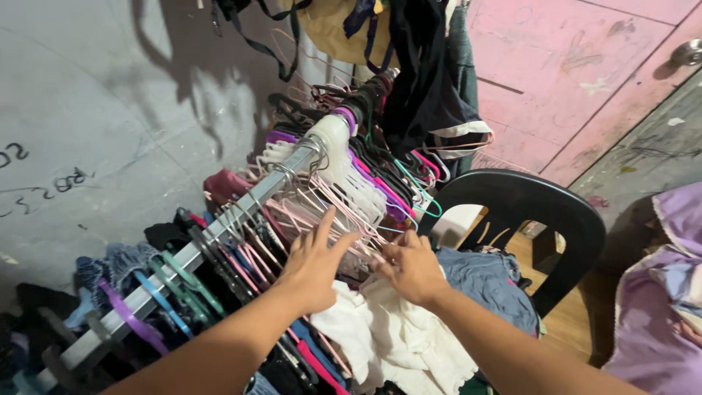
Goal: The person picks up various garments from a pile on a chair, places them onto hangers, and hangs them on a crowded clothing rack. The person handles a brown top, a patterned top, a pink top, a white top, and a black floral top.
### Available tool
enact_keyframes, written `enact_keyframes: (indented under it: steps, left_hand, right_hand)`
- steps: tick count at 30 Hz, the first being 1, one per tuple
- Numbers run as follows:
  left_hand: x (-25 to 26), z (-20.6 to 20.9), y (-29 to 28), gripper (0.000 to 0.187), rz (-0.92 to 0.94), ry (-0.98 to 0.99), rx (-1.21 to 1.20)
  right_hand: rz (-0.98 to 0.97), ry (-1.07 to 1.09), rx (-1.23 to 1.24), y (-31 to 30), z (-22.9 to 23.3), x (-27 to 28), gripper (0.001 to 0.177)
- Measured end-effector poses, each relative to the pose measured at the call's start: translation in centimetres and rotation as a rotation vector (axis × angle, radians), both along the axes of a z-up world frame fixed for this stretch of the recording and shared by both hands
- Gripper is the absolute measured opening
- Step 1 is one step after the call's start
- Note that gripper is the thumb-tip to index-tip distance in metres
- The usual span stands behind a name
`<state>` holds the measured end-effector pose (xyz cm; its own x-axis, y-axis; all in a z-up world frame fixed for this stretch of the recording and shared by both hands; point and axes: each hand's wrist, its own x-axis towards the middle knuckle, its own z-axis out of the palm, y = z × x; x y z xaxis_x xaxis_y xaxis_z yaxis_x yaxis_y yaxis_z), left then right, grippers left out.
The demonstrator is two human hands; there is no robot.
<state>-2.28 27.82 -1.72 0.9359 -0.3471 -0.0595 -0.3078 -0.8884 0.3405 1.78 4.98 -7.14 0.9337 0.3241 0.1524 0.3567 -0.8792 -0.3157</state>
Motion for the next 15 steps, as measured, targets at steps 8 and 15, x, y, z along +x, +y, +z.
enact_keyframes:
  steps: [8,15]
  left_hand:
    - [1.6,-5.4,1.0,0.077,-0.003,0.064,0.229]
    - [0.5,-2.0,-0.3,0.090,0.202,0.063,-0.035]
  right_hand:
    - [-0.159,0.160,0.917,-2.2,0.8,1.4,0.039]
    - [-0.136,0.288,0.938,-8.8,2.9,-3.3,0.034]
